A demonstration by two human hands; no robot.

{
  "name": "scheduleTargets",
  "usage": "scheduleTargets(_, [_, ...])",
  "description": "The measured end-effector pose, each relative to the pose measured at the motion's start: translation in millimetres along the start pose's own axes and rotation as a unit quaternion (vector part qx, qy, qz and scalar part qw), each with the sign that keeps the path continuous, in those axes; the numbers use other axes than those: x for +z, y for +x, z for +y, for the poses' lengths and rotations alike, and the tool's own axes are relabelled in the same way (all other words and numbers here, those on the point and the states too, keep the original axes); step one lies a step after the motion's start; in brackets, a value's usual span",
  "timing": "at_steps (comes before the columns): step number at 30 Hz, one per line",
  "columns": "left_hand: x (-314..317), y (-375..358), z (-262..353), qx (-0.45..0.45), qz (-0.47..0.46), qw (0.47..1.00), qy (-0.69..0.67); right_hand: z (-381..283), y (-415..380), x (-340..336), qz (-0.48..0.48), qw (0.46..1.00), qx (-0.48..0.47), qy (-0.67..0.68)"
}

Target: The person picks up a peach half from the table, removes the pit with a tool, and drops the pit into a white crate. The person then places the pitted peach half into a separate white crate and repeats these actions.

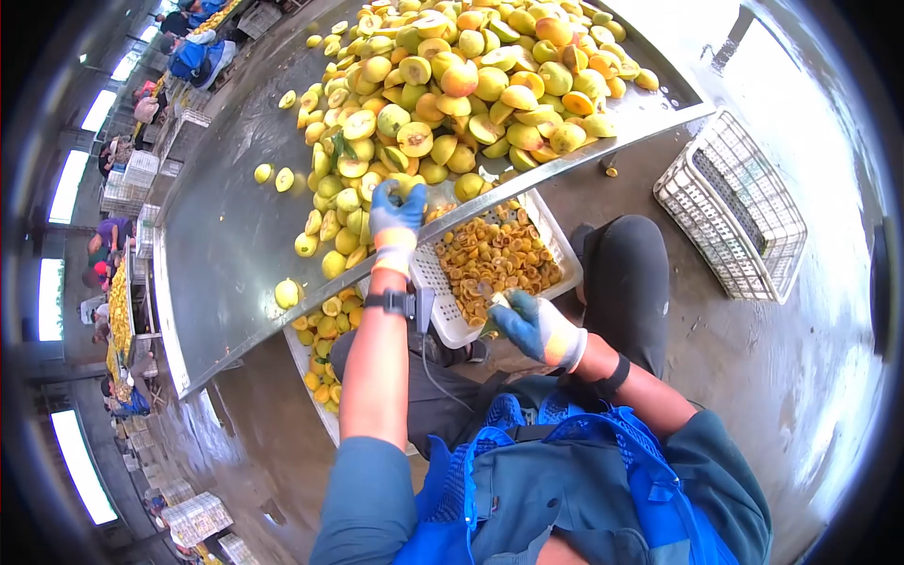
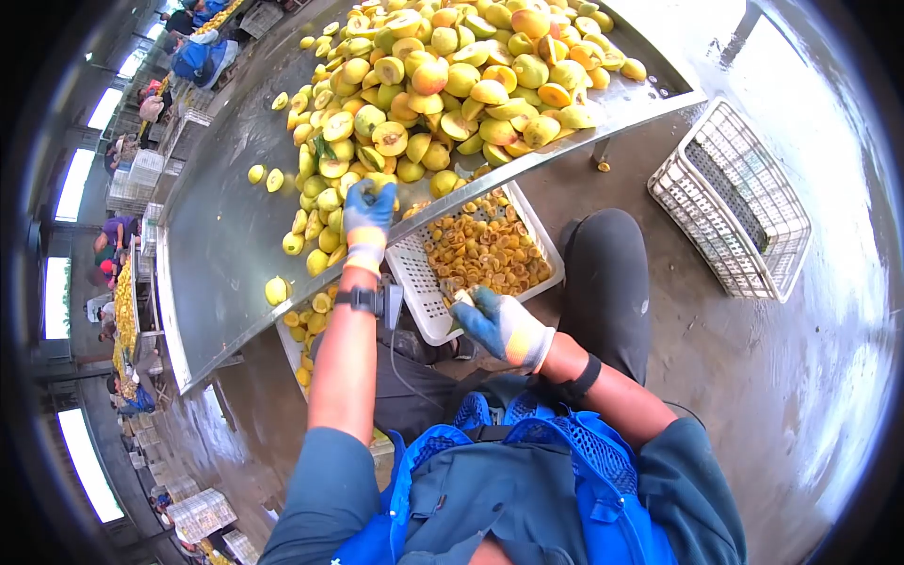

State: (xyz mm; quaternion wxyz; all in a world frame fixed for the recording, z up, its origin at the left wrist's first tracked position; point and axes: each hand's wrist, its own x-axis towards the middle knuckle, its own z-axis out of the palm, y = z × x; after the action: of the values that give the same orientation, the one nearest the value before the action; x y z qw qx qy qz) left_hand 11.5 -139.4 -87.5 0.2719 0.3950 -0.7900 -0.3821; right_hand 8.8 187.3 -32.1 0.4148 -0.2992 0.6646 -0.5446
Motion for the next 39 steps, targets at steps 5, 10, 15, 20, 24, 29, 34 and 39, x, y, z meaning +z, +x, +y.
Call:
scheduleTargets(5, [-69.7, -96.5, 82.6, -0.219, -0.147, 0.711, -0.651, -6.4, 22.0, -1.9, -0.021, 0.980, 0.014, 0.196])
scheduleTargets(10, [-71.6, -157.6, 95.9, -0.207, -0.102, 0.642, -0.731, -67.7, 23.9, 5.5, -0.015, 0.995, -0.093, -0.023])
scheduleTargets(15, [-66.9, -187.1, 118.8, -0.233, -0.014, 0.710, -0.665, -62.7, 22.9, 19.6, -0.006, 0.995, -0.075, -0.071])
scheduleTargets(20, [-62.0, -198.2, 116.9, -0.196, -0.002, 0.757, -0.623, -72.2, 9.7, 18.0, -0.037, 0.993, -0.044, -0.099])
scheduleTargets(24, [-57.1, -204.8, 114.1, -0.206, 0.023, 0.753, -0.625, -62.8, 10.6, 22.1, -0.040, 0.993, -0.059, -0.096])
scheduleTargets(29, [-51.4, -209.5, 112.4, -0.195, 0.038, 0.764, -0.614, -71.8, 7.3, 21.5, -0.065, 0.992, -0.066, -0.083])
scheduleTargets(34, [-49.1, -210.0, 121.2, -0.207, 0.047, 0.772, -0.599, -71.7, 7.5, 15.8, -0.096, 0.977, -0.084, -0.172])
scheduleTargets(39, [-49.4, -205.7, 114.6, -0.258, 0.041, 0.778, -0.571, -83.3, 3.4, 12.5, -0.116, 0.976, -0.030, -0.182])
